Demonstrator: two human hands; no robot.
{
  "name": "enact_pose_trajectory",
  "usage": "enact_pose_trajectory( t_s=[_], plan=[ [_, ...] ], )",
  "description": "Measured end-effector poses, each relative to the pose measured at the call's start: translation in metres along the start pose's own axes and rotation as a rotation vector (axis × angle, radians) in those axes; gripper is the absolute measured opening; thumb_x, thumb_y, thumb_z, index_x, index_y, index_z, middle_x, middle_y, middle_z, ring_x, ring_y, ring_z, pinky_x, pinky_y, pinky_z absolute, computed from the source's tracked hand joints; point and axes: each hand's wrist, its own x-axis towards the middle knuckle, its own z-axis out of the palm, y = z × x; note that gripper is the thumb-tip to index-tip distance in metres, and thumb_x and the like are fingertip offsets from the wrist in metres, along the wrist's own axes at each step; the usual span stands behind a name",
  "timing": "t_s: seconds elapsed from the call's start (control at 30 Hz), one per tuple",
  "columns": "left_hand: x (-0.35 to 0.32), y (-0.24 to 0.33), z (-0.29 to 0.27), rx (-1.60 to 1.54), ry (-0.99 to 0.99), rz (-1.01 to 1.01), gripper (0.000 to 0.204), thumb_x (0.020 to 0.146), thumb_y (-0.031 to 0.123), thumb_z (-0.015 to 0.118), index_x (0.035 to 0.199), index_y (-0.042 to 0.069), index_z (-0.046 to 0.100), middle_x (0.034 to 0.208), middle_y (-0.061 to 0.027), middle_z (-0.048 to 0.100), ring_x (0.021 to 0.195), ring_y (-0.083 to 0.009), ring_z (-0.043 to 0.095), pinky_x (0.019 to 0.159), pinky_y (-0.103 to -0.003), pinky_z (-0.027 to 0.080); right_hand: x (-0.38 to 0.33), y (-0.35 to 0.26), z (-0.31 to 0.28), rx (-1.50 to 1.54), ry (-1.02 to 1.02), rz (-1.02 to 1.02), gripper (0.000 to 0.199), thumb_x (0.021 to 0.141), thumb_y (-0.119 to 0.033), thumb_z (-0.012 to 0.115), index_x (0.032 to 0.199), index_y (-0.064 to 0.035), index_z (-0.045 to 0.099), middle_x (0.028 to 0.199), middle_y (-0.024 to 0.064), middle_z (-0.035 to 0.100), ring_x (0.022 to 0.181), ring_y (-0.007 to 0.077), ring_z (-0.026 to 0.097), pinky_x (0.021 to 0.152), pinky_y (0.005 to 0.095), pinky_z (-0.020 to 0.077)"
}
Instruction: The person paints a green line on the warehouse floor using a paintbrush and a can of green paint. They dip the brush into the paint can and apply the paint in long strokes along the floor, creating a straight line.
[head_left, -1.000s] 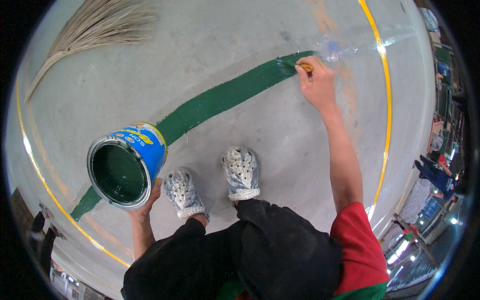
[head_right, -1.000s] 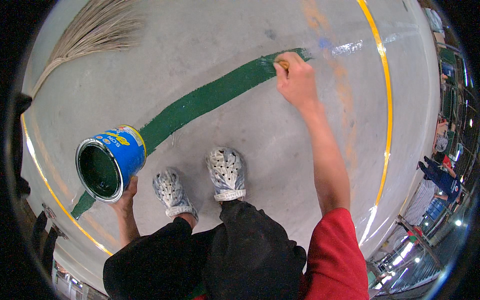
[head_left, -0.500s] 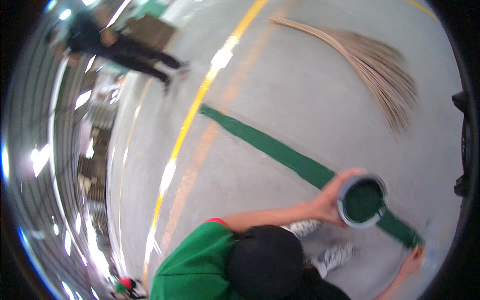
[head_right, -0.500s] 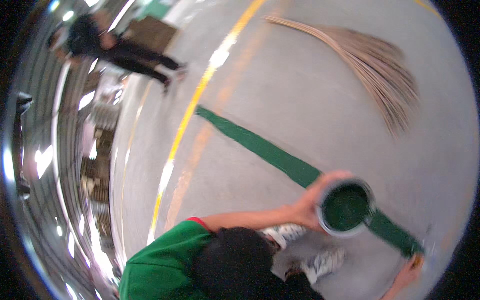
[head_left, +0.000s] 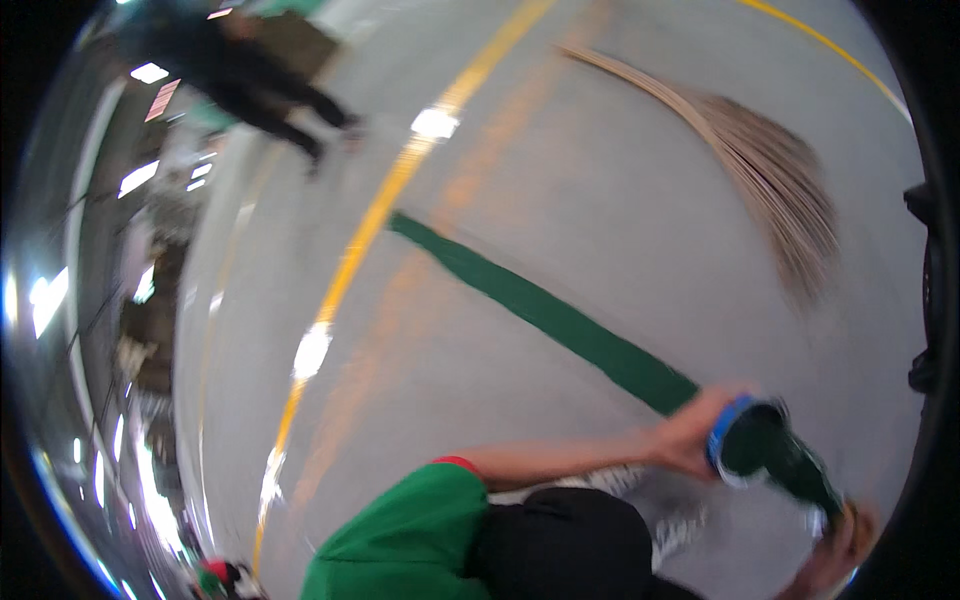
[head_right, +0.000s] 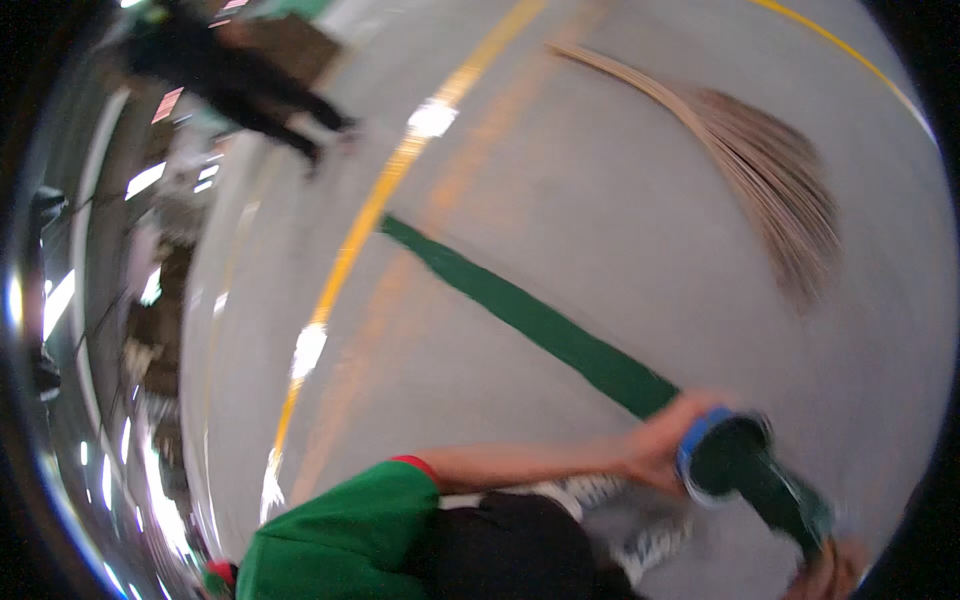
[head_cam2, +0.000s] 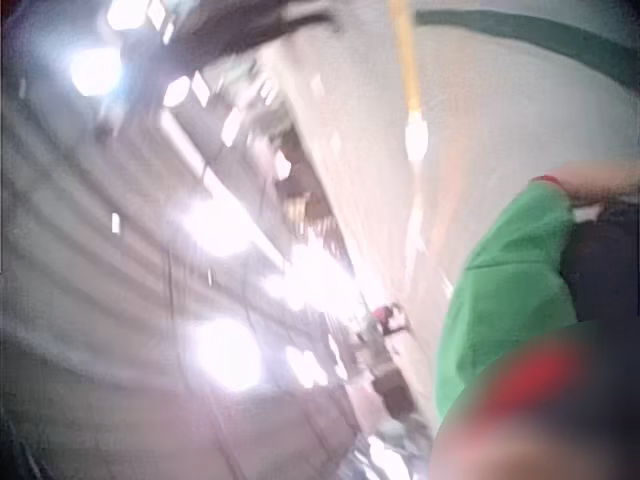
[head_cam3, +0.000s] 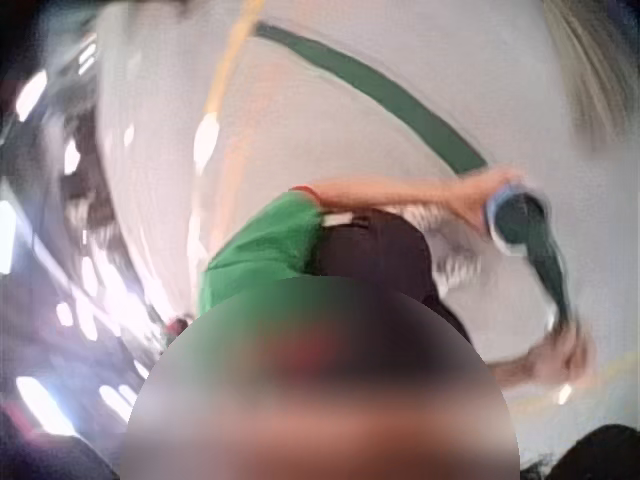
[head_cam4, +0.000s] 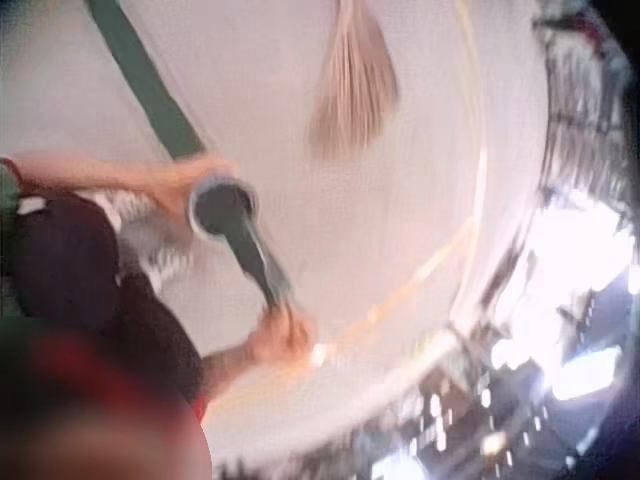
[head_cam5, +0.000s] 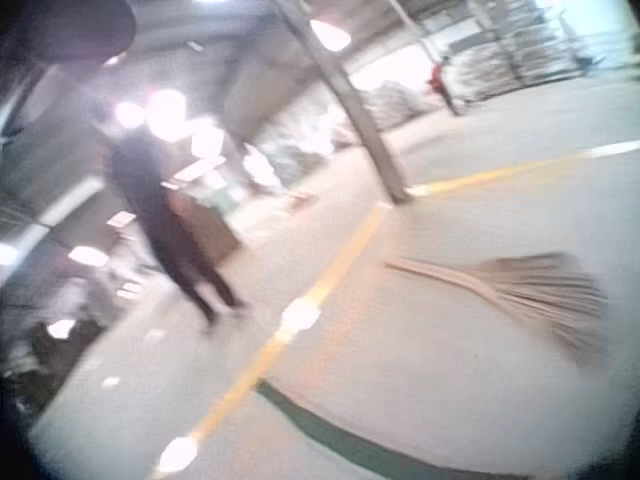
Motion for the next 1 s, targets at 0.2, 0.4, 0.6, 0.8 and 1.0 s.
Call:
enact_pose_trajectory(
  t_s=[0.2,0.4,0.6,0.8,1.0],
  plan=[
    [0.015,-0.001,-0.010,-0.194,-0.048,-0.014,0.121,0.055,0.028,0.101,0.151,0.005,0.032,0.147,-0.0160,0.046,0.138,-0.0295,0.047,0.118,-0.042,0.036,-0.018,-0.050,0.060,-0.364,-0.454,-0.383,0.020,0.080,0.005,0.070,0.100,0.0025,0.067,0.088,0.0132,0.067,0.074,0.0166,0.064,0.063,0.0264,0.0494],
    [0.036,0.011,0.008,-0.215,-0.074,0.092,0.119,0.050,0.022,0.099,0.148,0.004,0.035,0.146,-0.0205,0.046,0.136,-0.0394,0.045,0.115,-0.048,0.038,0.008,-0.060,0.061,-0.512,-0.500,-0.464,0.015,0.084,0.000,0.070,0.098,0.0021,0.068,0.081,0.0102,0.069,0.067,0.0140,0.064,0.059,0.0243,0.0470],
    [0.054,0.002,0.054,-0.118,-0.075,0.121,0.120,0.049,0.023,0.100,0.148,0.005,0.035,0.147,-0.0199,0.046,0.136,-0.0394,0.046,0.116,-0.050,0.036,0.046,-0.021,-0.036,0.016,-0.226,0.059,0.018,0.096,-0.011,0.062,0.110,0.0006,0.060,0.086,0.0111,0.067,0.065,0.0123,0.061,0.052,0.0208,0.0448],
    [0.061,-0.040,0.107,-0.078,-0.036,0.123,0.125,0.050,0.031,0.102,0.150,0.004,0.031,0.149,-0.0189,0.045,0.139,-0.0342,0.046,0.118,-0.047,0.036,0.068,0.119,-0.152,0.447,-0.002,0.207,0.018,0.099,-0.009,0.059,0.114,-0.0005,0.059,0.091,0.0113,0.066,0.063,0.0129,0.058,0.051,0.0226,0.0433],
    [0.042,-0.040,0.120,0.165,-0.001,-0.164,0.140,0.049,0.037,0.103,0.155,0.003,0.018,0.150,-0.0180,0.041,0.138,-0.0325,0.046,0.117,-0.048,0.039,0.079,0.252,-0.210,0.353,0.119,0.322,0.011,0.096,-0.008,0.067,0.105,-0.0023,0.064,0.087,0.0063,0.067,0.065,0.0110,0.059,0.053,0.0234,0.0443]
  ],
)
